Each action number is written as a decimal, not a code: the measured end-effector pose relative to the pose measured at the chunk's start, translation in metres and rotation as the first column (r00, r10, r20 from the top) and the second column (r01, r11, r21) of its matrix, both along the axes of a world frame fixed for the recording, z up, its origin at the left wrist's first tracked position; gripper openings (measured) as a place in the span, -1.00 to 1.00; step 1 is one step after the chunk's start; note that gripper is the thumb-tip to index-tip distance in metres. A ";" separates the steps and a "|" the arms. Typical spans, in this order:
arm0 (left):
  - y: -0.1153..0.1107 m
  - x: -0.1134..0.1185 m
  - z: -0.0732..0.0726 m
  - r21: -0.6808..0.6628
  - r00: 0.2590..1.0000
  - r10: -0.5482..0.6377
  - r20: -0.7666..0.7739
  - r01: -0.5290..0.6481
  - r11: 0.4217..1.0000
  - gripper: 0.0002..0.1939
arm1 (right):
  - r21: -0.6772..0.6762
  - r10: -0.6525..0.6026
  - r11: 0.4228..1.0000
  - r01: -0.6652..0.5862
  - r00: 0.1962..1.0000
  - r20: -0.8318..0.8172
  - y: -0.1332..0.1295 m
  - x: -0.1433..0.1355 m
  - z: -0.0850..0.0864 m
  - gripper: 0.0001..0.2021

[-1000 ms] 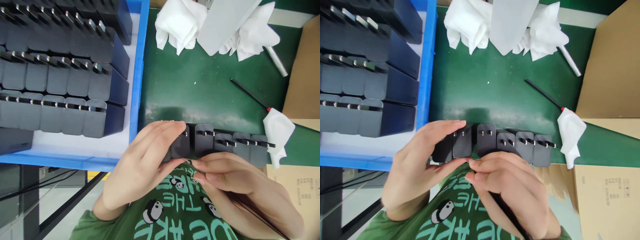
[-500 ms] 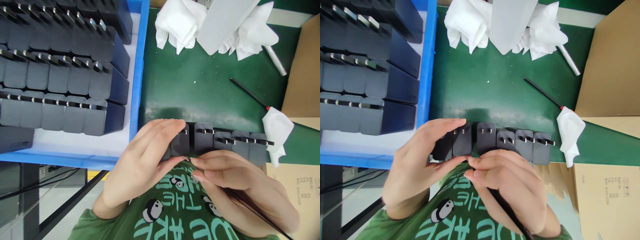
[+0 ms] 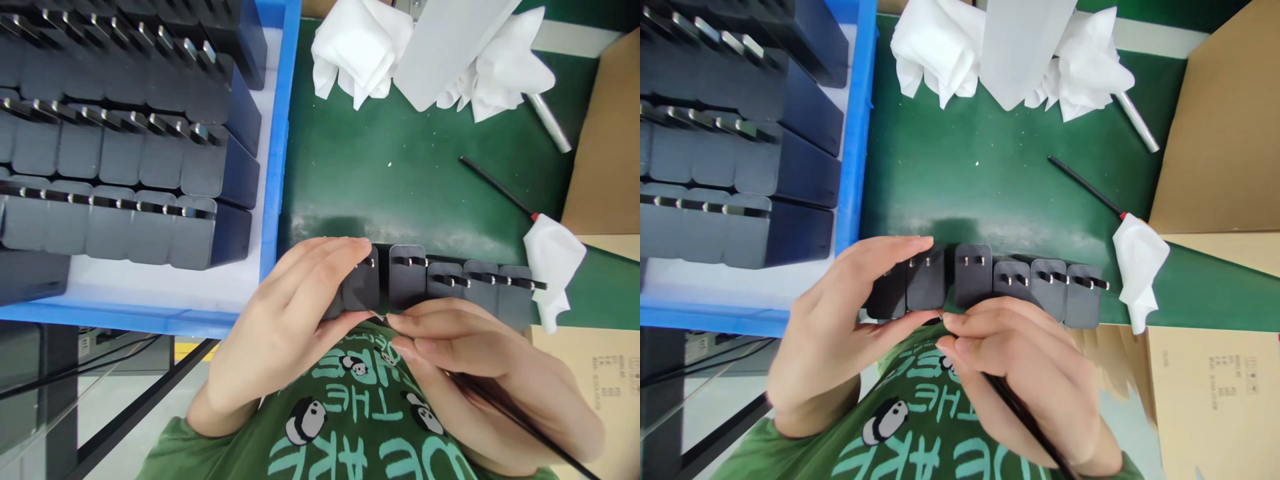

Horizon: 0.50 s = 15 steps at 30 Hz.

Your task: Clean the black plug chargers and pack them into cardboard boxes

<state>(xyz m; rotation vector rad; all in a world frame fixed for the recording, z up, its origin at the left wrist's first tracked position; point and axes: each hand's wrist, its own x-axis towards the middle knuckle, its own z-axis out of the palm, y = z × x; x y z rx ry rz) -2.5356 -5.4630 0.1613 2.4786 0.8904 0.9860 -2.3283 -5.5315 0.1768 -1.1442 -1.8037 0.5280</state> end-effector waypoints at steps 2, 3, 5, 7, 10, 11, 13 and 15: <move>0.000 0.000 0.000 0.003 1.000 -0.008 0.006 0.008 1.000 -0.37 | 0.010 0.002 1.000 -0.002 1.000 -0.005 0.001 -0.001 0.000 -0.82; 0.001 0.000 -0.001 0.007 1.000 -0.011 0.009 0.011 1.000 -0.38 | 0.014 0.002 1.000 -0.002 1.000 -0.006 0.001 -0.002 -0.001 -0.81; 0.001 0.000 -0.001 0.019 1.000 -0.014 0.014 0.014 1.000 -0.39 | 0.012 -0.014 1.000 0.014 1.000 -0.012 0.001 -0.003 -0.001 -0.81; 0.002 0.000 -0.002 0.026 1.000 -0.013 0.017 0.013 1.000 -0.39 | 0.013 -0.031 0.999 0.032 0.999 -0.014 0.000 -0.002 -0.002 -0.81; 0.001 0.001 -0.002 0.028 1.000 -0.017 0.018 0.016 0.999 -0.40 | 0.016 -0.020 1.000 0.020 1.000 -0.009 0.000 -0.001 -0.002 -0.80; 0.002 0.001 -0.002 0.029 1.000 -0.016 0.019 0.016 0.999 -0.40 | 0.013 -0.008 1.000 0.008 1.000 -0.005 0.000 -0.001 -0.002 -0.80; 0.002 0.001 -0.001 0.032 1.000 -0.018 0.022 0.017 0.999 -0.40 | 0.010 -0.007 1.000 0.007 1.000 -0.004 0.000 -0.002 -0.002 -0.81; 0.002 0.001 0.000 0.026 0.999 -0.030 0.014 0.030 0.999 -0.40 | 0.014 -0.019 1.000 0.019 1.000 -0.007 0.001 -0.004 -0.002 -0.80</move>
